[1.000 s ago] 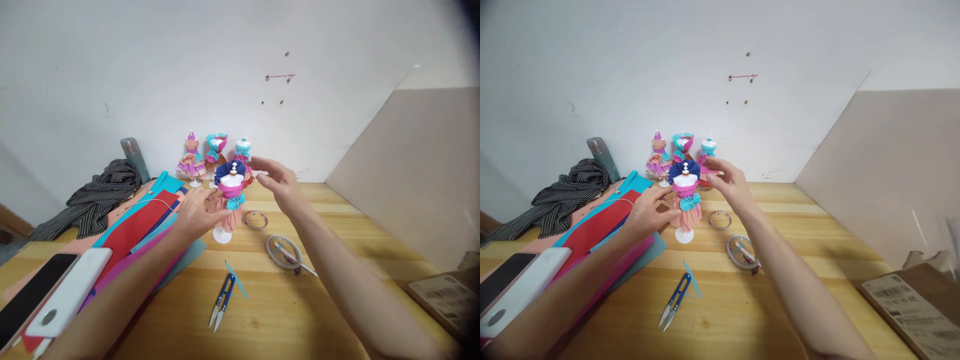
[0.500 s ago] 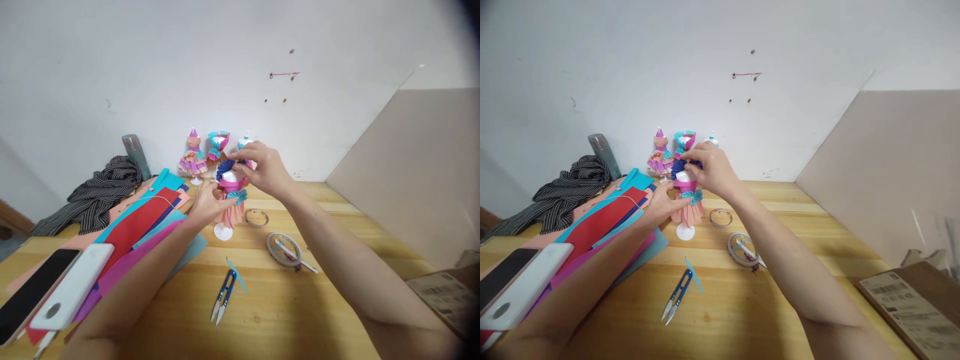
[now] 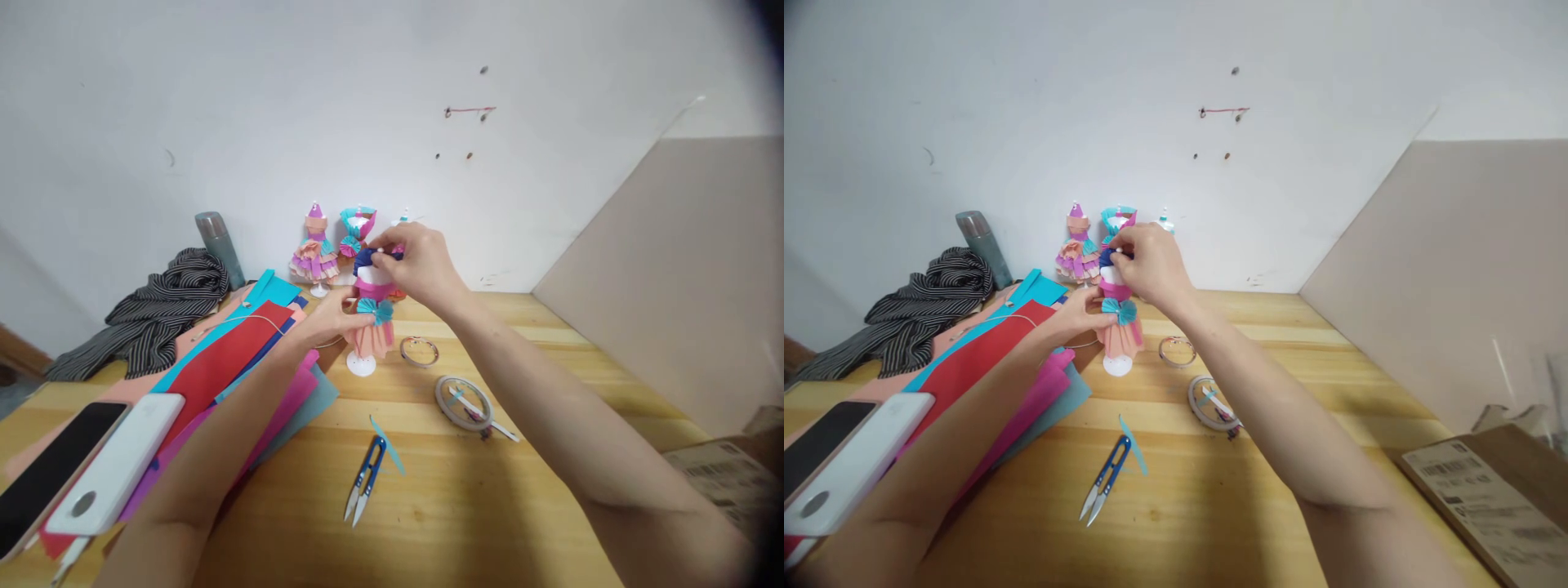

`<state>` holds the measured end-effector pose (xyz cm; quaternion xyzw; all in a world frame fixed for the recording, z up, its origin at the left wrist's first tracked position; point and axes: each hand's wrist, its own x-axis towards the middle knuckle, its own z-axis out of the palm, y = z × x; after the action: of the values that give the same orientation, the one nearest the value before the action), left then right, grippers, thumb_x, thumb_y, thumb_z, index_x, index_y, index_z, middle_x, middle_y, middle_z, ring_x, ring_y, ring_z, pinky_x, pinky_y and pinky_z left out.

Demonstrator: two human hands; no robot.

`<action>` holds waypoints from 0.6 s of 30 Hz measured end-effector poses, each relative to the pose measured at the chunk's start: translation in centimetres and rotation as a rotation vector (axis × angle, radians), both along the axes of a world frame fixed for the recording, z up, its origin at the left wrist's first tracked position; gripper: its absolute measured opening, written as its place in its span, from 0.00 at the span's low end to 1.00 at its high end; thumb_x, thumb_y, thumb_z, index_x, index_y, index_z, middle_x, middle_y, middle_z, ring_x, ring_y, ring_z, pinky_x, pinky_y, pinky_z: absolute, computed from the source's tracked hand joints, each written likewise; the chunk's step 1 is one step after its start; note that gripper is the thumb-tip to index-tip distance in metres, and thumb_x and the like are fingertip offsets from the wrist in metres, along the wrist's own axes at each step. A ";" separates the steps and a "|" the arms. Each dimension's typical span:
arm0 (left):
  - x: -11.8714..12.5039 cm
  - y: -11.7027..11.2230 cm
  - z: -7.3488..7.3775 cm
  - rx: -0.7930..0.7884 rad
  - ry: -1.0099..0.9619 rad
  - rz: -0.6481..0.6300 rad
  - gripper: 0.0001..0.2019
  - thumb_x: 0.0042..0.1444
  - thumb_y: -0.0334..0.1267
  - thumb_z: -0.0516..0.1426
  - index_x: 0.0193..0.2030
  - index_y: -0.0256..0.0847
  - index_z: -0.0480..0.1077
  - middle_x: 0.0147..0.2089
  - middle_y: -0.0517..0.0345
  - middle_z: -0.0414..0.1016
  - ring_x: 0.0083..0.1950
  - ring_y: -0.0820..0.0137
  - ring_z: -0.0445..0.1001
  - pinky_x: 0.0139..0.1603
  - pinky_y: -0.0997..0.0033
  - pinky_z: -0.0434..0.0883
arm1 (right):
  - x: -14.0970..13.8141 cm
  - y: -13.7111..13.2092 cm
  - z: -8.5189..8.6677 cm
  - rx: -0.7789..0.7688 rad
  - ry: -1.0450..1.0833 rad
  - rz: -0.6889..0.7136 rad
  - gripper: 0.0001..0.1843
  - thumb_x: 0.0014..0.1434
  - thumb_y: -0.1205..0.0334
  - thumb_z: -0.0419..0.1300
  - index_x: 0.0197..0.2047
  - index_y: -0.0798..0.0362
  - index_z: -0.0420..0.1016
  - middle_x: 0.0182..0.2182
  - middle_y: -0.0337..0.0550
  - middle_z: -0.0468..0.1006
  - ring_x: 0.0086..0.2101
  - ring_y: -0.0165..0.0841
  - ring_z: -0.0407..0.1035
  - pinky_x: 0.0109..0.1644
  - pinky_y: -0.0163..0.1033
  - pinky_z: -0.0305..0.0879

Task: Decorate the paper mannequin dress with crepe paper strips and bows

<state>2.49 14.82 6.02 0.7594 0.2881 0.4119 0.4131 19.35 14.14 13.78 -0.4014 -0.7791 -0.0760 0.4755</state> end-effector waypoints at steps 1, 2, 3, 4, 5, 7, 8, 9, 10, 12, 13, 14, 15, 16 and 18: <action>0.0 -0.1 -0.1 -0.012 -0.010 -0.023 0.19 0.44 0.40 0.64 0.42 0.34 0.71 0.43 0.50 0.77 0.45 0.62 0.75 0.47 0.64 0.70 | 0.1 0.1 -0.1 -0.002 0.014 0.013 0.05 0.50 0.68 0.61 0.30 0.53 0.78 0.27 0.40 0.76 0.30 0.34 0.68 0.38 0.44 0.66; 0.1 -0.2 -0.2 -0.030 -0.016 -0.040 0.20 0.44 0.41 0.64 0.44 0.35 0.71 0.43 0.50 0.77 0.45 0.62 0.75 0.47 0.64 0.70 | 0.2 0.0 -0.2 -0.008 0.029 0.024 0.05 0.50 0.67 0.61 0.32 0.53 0.79 0.27 0.40 0.77 0.31 0.34 0.69 0.38 0.44 0.66; 0.2 -0.2 -0.3 -0.053 -0.026 -0.045 0.22 0.44 0.41 0.65 0.45 0.35 0.70 0.44 0.50 0.77 0.45 0.62 0.75 0.47 0.64 0.71 | 0.3 -0.1 -0.3 -0.017 0.043 0.035 0.06 0.51 0.67 0.61 0.34 0.53 0.79 0.28 0.40 0.77 0.31 0.34 0.69 0.39 0.44 0.67; 0.3 -0.3 -0.5 -0.077 -0.040 -0.044 0.23 0.44 0.42 0.65 0.46 0.34 0.69 0.44 0.49 0.77 0.44 0.63 0.75 0.46 0.64 0.71 | 0.4 -0.3 -0.3 -0.025 0.055 0.046 0.07 0.52 0.66 0.61 0.35 0.54 0.78 0.28 0.41 0.76 0.32 0.34 0.70 0.39 0.45 0.67; 0.4 -0.2 -0.7 -0.099 -0.060 -0.037 0.23 0.43 0.42 0.65 0.46 0.34 0.69 0.43 0.49 0.77 0.43 0.63 0.75 0.45 0.64 0.71 | 0.5 -0.5 -0.3 -0.025 0.063 0.059 0.08 0.53 0.66 0.61 0.37 0.54 0.78 0.29 0.41 0.76 0.33 0.35 0.70 0.40 0.46 0.67; 0.7 0.0 -1.2 -0.127 -0.109 -0.015 0.24 0.43 0.42 0.66 0.45 0.33 0.68 0.43 0.48 0.76 0.42 0.63 0.76 0.44 0.65 0.71 | 0.7 -1.3 -0.3 0.001 0.082 0.093 0.09 0.54 0.63 0.60 0.39 0.54 0.77 0.33 0.43 0.76 0.36 0.36 0.70 0.42 0.46 0.68; 0.8 0.1 -1.3 -0.129 -0.132 -0.008 0.24 0.42 0.42 0.66 0.44 0.33 0.68 0.42 0.48 0.76 0.42 0.63 0.76 0.44 0.65 0.71 | 0.9 -1.7 -0.5 0.021 0.112 0.105 0.10 0.54 0.62 0.60 0.40 0.52 0.77 0.36 0.43 0.76 0.38 0.36 0.70 0.43 0.46 0.68; 0.9 0.1 -1.4 -0.125 -0.148 -0.008 0.24 0.42 0.42 0.67 0.44 0.33 0.68 0.42 0.49 0.76 0.42 0.63 0.76 0.45 0.65 0.71 | 1.1 -2.2 -0.9 0.040 0.167 0.104 0.10 0.55 0.61 0.60 0.41 0.51 0.76 0.38 0.43 0.76 0.39 0.36 0.70 0.42 0.45 0.68; 1.0 0.2 -1.5 -0.123 -0.159 -0.012 0.24 0.41 0.42 0.67 0.44 0.34 0.68 0.42 0.49 0.77 0.42 0.63 0.76 0.45 0.64 0.71 | 1.3 -2.7 -1.5 0.050 0.247 0.090 0.10 0.55 0.60 0.60 0.41 0.51 0.75 0.39 0.43 0.75 0.39 0.36 0.70 0.41 0.43 0.68; 1.0 0.1 -1.6 -0.127 -0.175 -0.028 0.23 0.42 0.42 0.67 0.44 0.35 0.69 0.42 0.50 0.77 0.41 0.63 0.76 0.45 0.63 0.72 | 1.7 -3.7 -3.6 0.006 0.452 0.023 0.07 0.55 0.61 0.58 0.38 0.51 0.74 0.35 0.42 0.75 0.34 0.33 0.70 0.37 0.40 0.67; 0.9 0.1 -1.5 -0.132 -0.182 -0.034 0.23 0.42 0.42 0.67 0.44 0.35 0.69 0.41 0.50 0.77 0.41 0.63 0.76 0.45 0.63 0.72 | 1.9 -4.2 -5.0 -0.055 0.542 -0.008 0.05 0.55 0.61 0.58 0.35 0.52 0.73 0.31 0.41 0.74 0.31 0.32 0.69 0.35 0.39 0.66; 0.9 0.1 -1.5 -0.135 -0.186 -0.039 0.22 0.42 0.41 0.67 0.43 0.35 0.69 0.41 0.49 0.77 0.41 0.64 0.76 0.45 0.62 0.72 | 2.0 -4.5 -6.5 -0.167 0.568 -0.012 0.05 0.54 0.61 0.59 0.33 0.52 0.72 0.27 0.40 0.73 0.28 0.31 0.67 0.33 0.38 0.65; 0.9 0.0 -1.5 -0.134 -0.186 -0.043 0.22 0.42 0.41 0.67 0.43 0.34 0.69 0.42 0.49 0.77 0.41 0.64 0.76 0.45 0.62 0.72 | 2.1 -4.8 -8.1 -0.284 0.557 -0.010 0.06 0.54 0.60 0.58 0.33 0.53 0.72 0.25 0.39 0.73 0.25 0.30 0.66 0.31 0.37 0.64; 0.8 0.1 -1.4 -0.129 -0.184 -0.043 0.23 0.41 0.40 0.67 0.43 0.34 0.69 0.42 0.49 0.77 0.41 0.64 0.76 0.46 0.62 0.72 | 2.1 -5.1 -9.6 -0.373 0.533 -0.017 0.06 0.54 0.60 0.57 0.33 0.53 0.72 0.24 0.38 0.72 0.24 0.29 0.64 0.30 0.37 0.63; 0.8 0.2 -1.5 -0.117 -0.172 -0.037 0.22 0.40 0.39 0.67 0.42 0.34 0.69 0.42 0.48 0.77 0.41 0.64 0.76 0.46 0.63 0.72 | 1.9 -5.3 -12.1 -0.432 0.492 -0.016 0.07 0.53 0.58 0.59 0.29 0.54 0.72 0.23 0.38 0.72 0.22 0.28 0.61 0.27 0.36 0.60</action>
<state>3.28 15.02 4.55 0.7010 0.2609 0.4502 0.4876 21.24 8.87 1.72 -0.5056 -0.6357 0.1867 0.5526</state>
